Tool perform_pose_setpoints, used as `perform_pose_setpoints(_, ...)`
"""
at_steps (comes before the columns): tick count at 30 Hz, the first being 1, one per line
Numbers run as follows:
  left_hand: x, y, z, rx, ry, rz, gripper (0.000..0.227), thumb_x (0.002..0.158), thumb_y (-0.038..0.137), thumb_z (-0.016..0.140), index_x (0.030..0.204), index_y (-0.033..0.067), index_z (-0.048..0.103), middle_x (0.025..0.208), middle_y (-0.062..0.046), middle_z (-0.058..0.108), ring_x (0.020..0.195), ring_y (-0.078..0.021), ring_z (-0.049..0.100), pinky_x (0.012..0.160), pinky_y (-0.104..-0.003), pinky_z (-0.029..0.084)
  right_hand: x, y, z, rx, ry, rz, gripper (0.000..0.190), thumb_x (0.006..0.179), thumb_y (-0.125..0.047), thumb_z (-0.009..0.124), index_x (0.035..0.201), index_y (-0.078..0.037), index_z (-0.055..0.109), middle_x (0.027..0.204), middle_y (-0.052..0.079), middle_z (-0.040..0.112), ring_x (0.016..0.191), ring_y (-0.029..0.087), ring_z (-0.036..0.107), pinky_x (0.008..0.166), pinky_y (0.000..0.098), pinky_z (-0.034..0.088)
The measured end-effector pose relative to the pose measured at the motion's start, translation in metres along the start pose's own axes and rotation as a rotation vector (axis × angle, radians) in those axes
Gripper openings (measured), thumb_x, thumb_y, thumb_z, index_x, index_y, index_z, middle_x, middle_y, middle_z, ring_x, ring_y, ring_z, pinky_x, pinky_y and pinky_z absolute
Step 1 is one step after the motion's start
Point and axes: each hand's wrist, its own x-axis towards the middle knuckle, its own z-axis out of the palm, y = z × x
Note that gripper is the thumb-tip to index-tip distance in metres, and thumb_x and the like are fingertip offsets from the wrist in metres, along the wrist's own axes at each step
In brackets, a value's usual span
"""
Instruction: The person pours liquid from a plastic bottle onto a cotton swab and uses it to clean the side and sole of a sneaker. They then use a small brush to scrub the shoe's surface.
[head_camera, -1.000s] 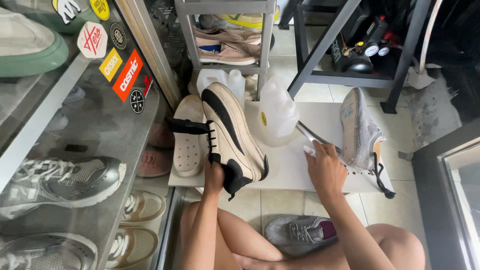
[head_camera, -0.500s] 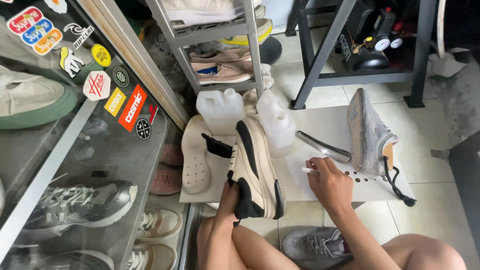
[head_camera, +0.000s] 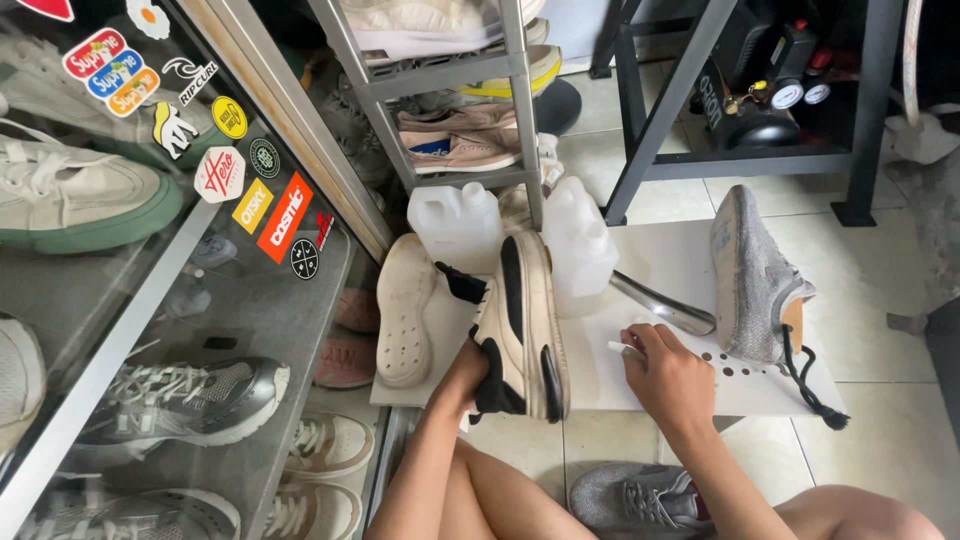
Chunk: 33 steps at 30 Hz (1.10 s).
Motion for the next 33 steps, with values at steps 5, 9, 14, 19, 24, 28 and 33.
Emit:
perform_pose_setpoints(5, 0.115, -0.097, 0.014, 0.034, 0.119, 0.06, 0.046, 0.086, 0.015, 0.053, 0.126, -0.0085, 0.048, 0.114, -0.034, 0.057, 0.109, -0.0483, 0.053, 0.088, -0.056, 0.047, 0.015, -0.011, -0.021, 0.204, 0.022, 0.08, 0.01, 0.082, -0.031, 0.067, 0.092, -0.029, 0.064, 0.07, -0.009, 0.059, 0.057, 0.019, 0.062, 0.053, 0.0304, 0.052)
perform_pose_setpoints(9, 0.115, -0.105, 0.006, 0.113, 0.265, 0.043, 0.039, 0.087, 0.01, 0.049, 0.121, -0.0092, 0.053, 0.105, -0.033, 0.062, 0.104, -0.0459, 0.059, 0.082, -0.051, 0.052, 0.065, -0.027, -0.044, 0.501, 0.157, 0.145, 0.019, 0.085, -0.019, 0.07, 0.103, -0.015, 0.066, 0.08, 0.001, 0.064, 0.065, 0.026, 0.063, 0.056, 0.0362, 0.052)
perform_pose_setpoints(14, 0.037, -0.043, -0.031, -0.052, 0.144, 0.234, 0.046, 0.082, -0.002, 0.046, 0.128, 0.0021, 0.054, 0.12, -0.027, 0.058, 0.116, -0.0395, 0.053, 0.096, -0.046, 0.046, 0.096, -0.043, -0.063, 0.669, -0.047, 0.202, 0.037, 0.084, -0.023, 0.068, 0.117, -0.009, 0.06, 0.085, 0.01, 0.06, 0.078, 0.032, 0.062, 0.068, 0.0403, 0.054)
perform_pose_setpoints(19, 0.012, -0.072, -0.047, -0.287, 0.136, 0.201, 0.039, 0.09, 0.014, 0.046, 0.127, 0.0067, 0.054, 0.114, -0.01, 0.067, 0.105, -0.0166, 0.065, 0.091, -0.026, 0.052, 0.072, -0.037, -0.064, 0.818, -0.359, 0.331, 0.047, 0.084, -0.017, 0.04, 0.13, -0.015, 0.049, 0.095, 0.005, 0.051, 0.081, 0.019, 0.051, 0.081, 0.0341, 0.038)
perform_pose_setpoints(24, -0.024, -0.034, -0.024, -0.054, 0.533, 0.573, 0.027, 0.092, 0.023, 0.047, 0.105, 0.0072, 0.064, 0.099, -0.006, 0.069, 0.094, -0.016, 0.066, 0.073, -0.029, 0.055, 0.043, -0.02, -0.032, 0.829, -0.158, 0.145, 0.036, 0.098, -0.016, 0.038, 0.131, -0.006, 0.05, 0.082, 0.001, 0.06, 0.061, 0.011, 0.058, 0.067, 0.0273, 0.048)
perform_pose_setpoints(28, -0.031, 0.004, -0.005, -0.002, 0.491, 0.885, 0.021, 0.093, 0.01, 0.045, 0.104, 0.0017, 0.06, 0.099, -0.01, 0.066, 0.089, -0.0199, 0.065, 0.077, -0.03, 0.055, 0.044, -0.018, -0.041, 0.921, -0.241, 0.282, 0.037, 0.097, -0.024, 0.041, 0.129, -0.013, 0.055, 0.065, -0.002, 0.054, 0.05, 0.008, 0.037, 0.052, 0.0226, 0.035)
perform_pose_setpoints(33, -0.02, 0.004, 0.013, 0.138, 0.514, 0.839, 0.031, 0.09, 0.022, 0.06, 0.113, 0.0019, 0.06, 0.099, -0.014, 0.061, 0.094, -0.0306, 0.061, 0.078, -0.042, 0.053, 0.04, -0.01, -0.029, 0.973, -0.306, 0.314, 0.032, 0.097, -0.018, 0.041, 0.118, -0.015, 0.064, 0.058, 0.004, 0.06, 0.049, 0.014, 0.047, 0.048, 0.0284, 0.04)
